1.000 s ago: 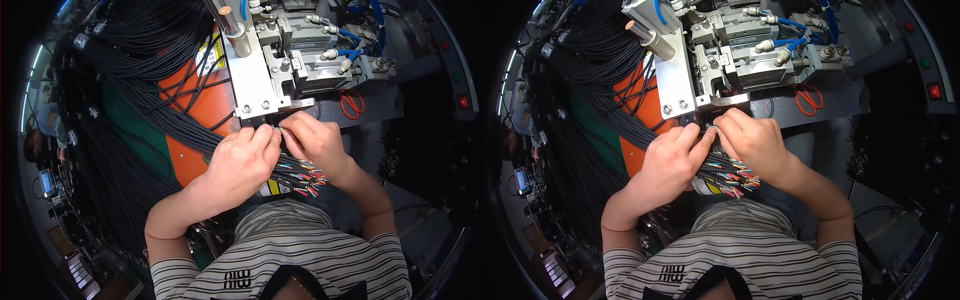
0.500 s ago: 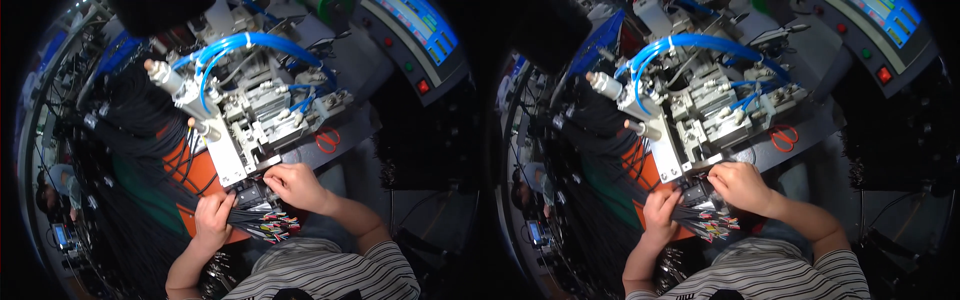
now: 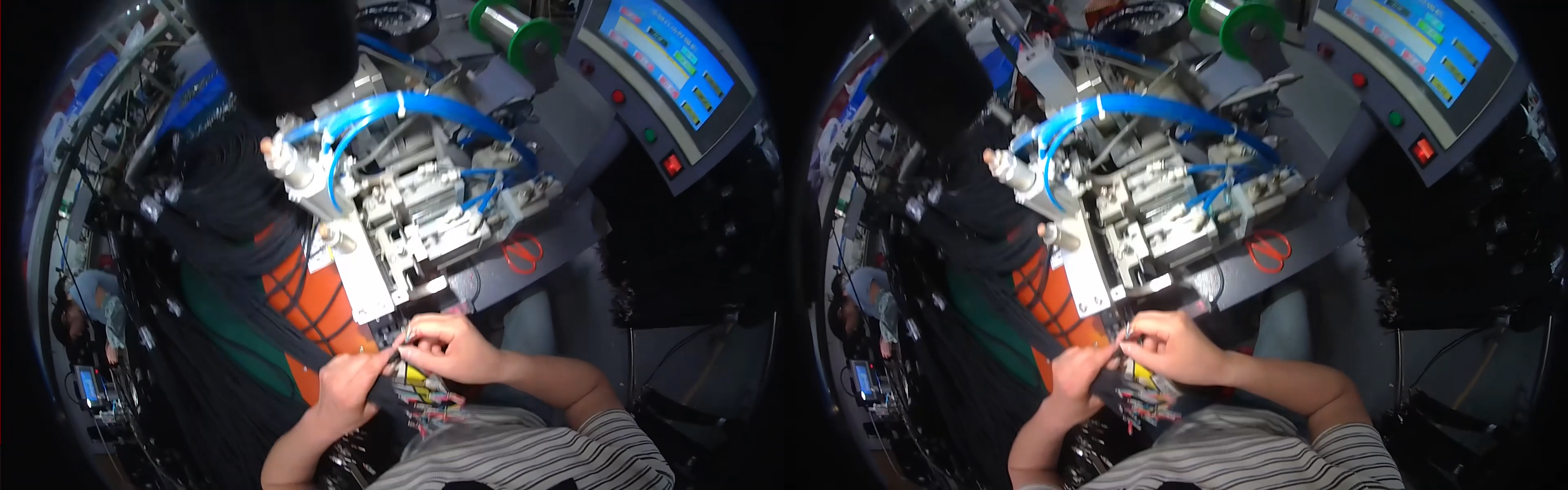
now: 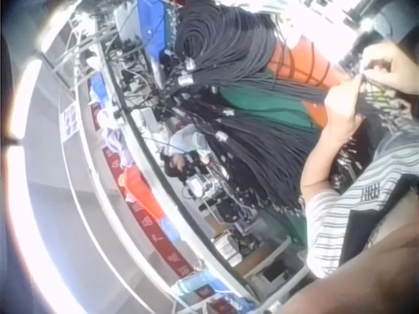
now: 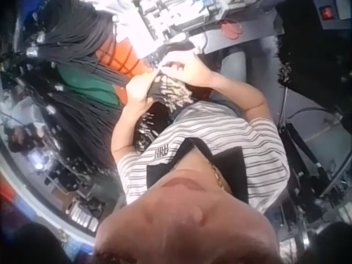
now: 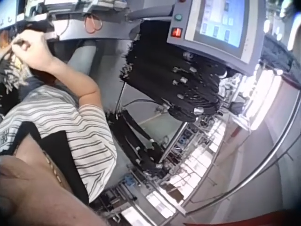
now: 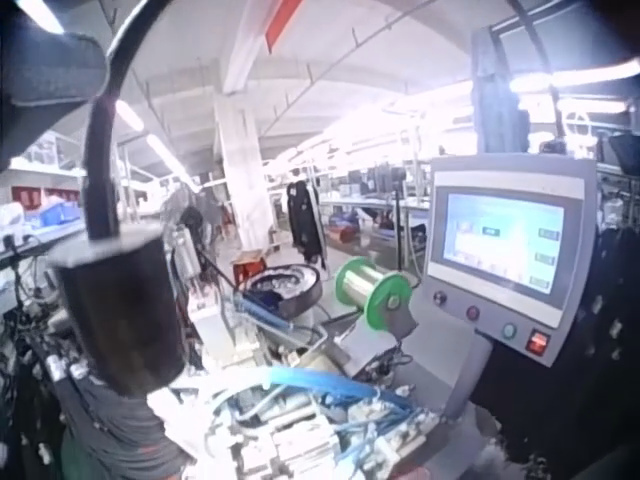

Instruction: The recorder is assembling electrical connectors onto wire bundles using a terminal machine and applying labels.

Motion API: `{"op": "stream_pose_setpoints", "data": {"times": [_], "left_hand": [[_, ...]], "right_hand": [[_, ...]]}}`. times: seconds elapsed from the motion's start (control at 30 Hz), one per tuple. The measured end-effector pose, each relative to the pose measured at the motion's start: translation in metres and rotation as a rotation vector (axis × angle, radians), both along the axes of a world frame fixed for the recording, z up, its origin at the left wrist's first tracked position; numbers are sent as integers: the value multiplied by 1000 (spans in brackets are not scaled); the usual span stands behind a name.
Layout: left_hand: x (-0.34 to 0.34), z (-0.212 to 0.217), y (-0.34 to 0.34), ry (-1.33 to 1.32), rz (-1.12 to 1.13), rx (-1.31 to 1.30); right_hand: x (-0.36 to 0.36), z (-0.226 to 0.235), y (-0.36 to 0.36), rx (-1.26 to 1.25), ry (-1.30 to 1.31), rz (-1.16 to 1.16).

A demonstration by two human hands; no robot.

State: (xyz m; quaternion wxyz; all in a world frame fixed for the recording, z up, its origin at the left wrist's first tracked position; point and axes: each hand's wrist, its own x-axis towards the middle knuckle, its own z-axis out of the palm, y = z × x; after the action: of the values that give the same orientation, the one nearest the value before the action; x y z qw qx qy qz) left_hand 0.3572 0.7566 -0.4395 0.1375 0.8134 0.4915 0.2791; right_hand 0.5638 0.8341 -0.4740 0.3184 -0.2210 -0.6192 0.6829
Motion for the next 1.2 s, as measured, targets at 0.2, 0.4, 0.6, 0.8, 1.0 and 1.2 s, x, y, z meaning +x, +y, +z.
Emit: {"op": "stream_pose_setpoints", "data": {"times": [0.2, 0.4, 0.6, 0.8, 1.0, 1.2], "left_hand": [[-85, -136, -36, 50, 24, -22], [-133, -201, -48, -119, 52, -28], [-151, -228, -49, -240, 57, -90], [-158, -240, -51, -221, 54, -73], [-161, -248, -53, -179, 18, -39], [-156, -249, -59, -18, 26, 18]], "right_hand": [[-96, -147, -50, -20, 32, -155], [-153, -204, -71, -229, 245, -126], [-157, -226, -65, -400, 98, -8], [-163, -240, -57, -684, 286, 150], [-164, -253, -57, -767, 295, 231], [-180, -250, -84, 164, -13, -220]]}}
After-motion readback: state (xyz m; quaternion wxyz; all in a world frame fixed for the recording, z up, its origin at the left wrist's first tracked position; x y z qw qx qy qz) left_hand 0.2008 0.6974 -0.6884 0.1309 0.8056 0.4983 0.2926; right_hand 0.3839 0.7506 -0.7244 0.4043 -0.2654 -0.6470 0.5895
